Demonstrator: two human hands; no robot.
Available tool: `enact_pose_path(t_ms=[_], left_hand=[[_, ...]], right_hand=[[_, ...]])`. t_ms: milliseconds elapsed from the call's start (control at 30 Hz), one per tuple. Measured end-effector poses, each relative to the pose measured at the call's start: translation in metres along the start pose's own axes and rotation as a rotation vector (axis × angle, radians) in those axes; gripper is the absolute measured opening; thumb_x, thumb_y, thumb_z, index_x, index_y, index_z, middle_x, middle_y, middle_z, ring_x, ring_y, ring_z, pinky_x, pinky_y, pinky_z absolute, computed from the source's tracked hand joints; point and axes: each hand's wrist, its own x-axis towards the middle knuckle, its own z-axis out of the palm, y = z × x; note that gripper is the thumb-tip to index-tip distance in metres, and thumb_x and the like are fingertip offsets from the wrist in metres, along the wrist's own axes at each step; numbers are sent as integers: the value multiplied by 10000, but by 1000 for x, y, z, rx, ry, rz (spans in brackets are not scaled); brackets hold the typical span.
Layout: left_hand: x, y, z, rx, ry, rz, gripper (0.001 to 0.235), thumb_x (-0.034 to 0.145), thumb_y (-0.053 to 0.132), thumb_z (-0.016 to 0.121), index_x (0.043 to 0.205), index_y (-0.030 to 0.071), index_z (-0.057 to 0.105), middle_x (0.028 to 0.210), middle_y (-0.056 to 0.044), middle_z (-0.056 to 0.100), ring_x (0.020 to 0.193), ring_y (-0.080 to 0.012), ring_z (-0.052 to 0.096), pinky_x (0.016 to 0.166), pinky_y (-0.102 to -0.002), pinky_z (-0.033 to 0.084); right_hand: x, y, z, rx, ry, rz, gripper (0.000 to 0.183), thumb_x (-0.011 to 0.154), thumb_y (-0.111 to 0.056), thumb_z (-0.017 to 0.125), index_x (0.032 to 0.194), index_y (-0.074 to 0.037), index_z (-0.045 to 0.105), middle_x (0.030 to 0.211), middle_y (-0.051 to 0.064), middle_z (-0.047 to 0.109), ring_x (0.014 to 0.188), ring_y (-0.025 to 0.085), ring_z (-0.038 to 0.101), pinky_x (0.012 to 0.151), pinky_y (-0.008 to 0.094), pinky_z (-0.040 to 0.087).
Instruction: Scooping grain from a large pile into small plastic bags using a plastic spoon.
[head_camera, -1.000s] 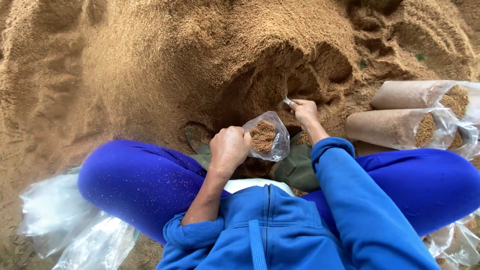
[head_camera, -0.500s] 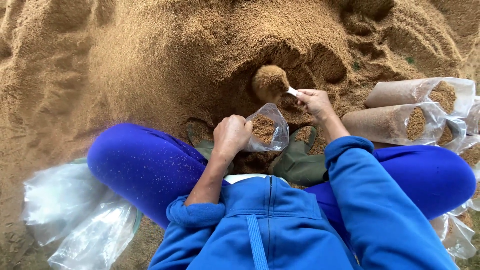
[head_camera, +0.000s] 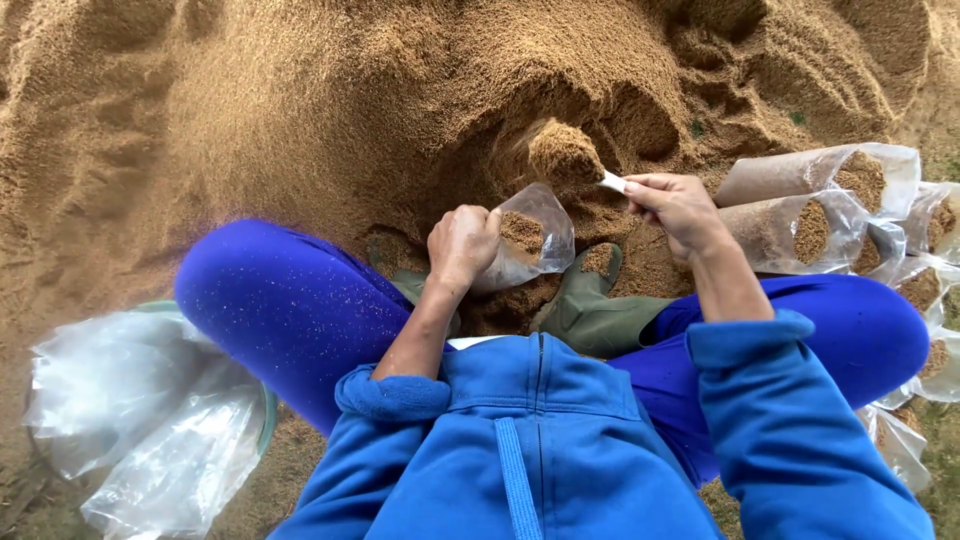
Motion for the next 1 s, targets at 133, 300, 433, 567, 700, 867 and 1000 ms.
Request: enact_pose_path(t_ms=[133, 300, 433, 567, 700, 867, 1000], left_hand=[[7, -4, 3, 2, 18, 2, 454, 921, 428, 506, 753, 78, 744, 823, -214, 739, 916, -488, 708, 778, -551, 548], [6, -4, 4, 6, 42, 0, 441, 913, 418, 508, 761, 80, 748, 835, -220, 739, 922, -481, 712, 778, -552, 551], [2, -2, 1, 54, 88, 38, 431, 886, 399, 516, 754, 71, 762, 785, -216, 737, 862, -468, 731, 771, -542, 566], [2, -10, 0, 131, 66, 28, 427, 882, 365, 500, 788, 61, 785, 787, -244, 739, 880, -475, 738, 775, -567, 580], [6, -21, 2, 236, 29, 6, 419, 901, 365, 529, 838, 55, 803, 788, -226, 752, 865, -436, 759, 771, -540, 601], [5, -24, 5, 238, 16, 6, 444, 899, 382, 517, 846, 47, 805, 803, -242, 755, 889, -455, 755, 783, -566, 597], [5, -27, 13, 267, 84, 131, 393, 899, 294, 531, 830, 13, 797, 751, -251, 738, 833, -460, 759, 760, -564, 600]], right_hand=[[-22, -8, -5, -65, -61, -10, 265, 1008, -36, 600, 1249, 28, 689, 838, 157, 708, 727, 151, 580, 619, 251, 414], [-63, -26, 14, -247, -69, -104, 208, 982, -60, 673, 1168, -1, 745, 829, 171, 724, 733, 193, 616, 644, 303, 439], [-70, -17, 60, -1409, -63, -670, 240, 1011, -124, 520, 996, -180, 752, 671, 3, 657, 594, 96, 576, 551, 189, 455], [-69, 1, 86, -1393, 62, -949, 277, 825, -135, 602, 1016, -274, 748, 689, -27, 630, 681, 146, 628, 563, 272, 520], [-92, -56, 83, -1483, 25, -834, 273, 899, -151, 538, 991, -264, 768, 667, -11, 639, 637, 129, 618, 554, 248, 521], [-68, -3, 122, -1505, 24, -914, 216, 886, -205, 545, 892, -284, 747, 647, -42, 614, 623, 142, 625, 503, 277, 476], [-33, 73, 153, -1595, -15, -865, 208, 806, -138, 610, 778, -279, 761, 620, -67, 664, 622, 132, 677, 512, 298, 547]])
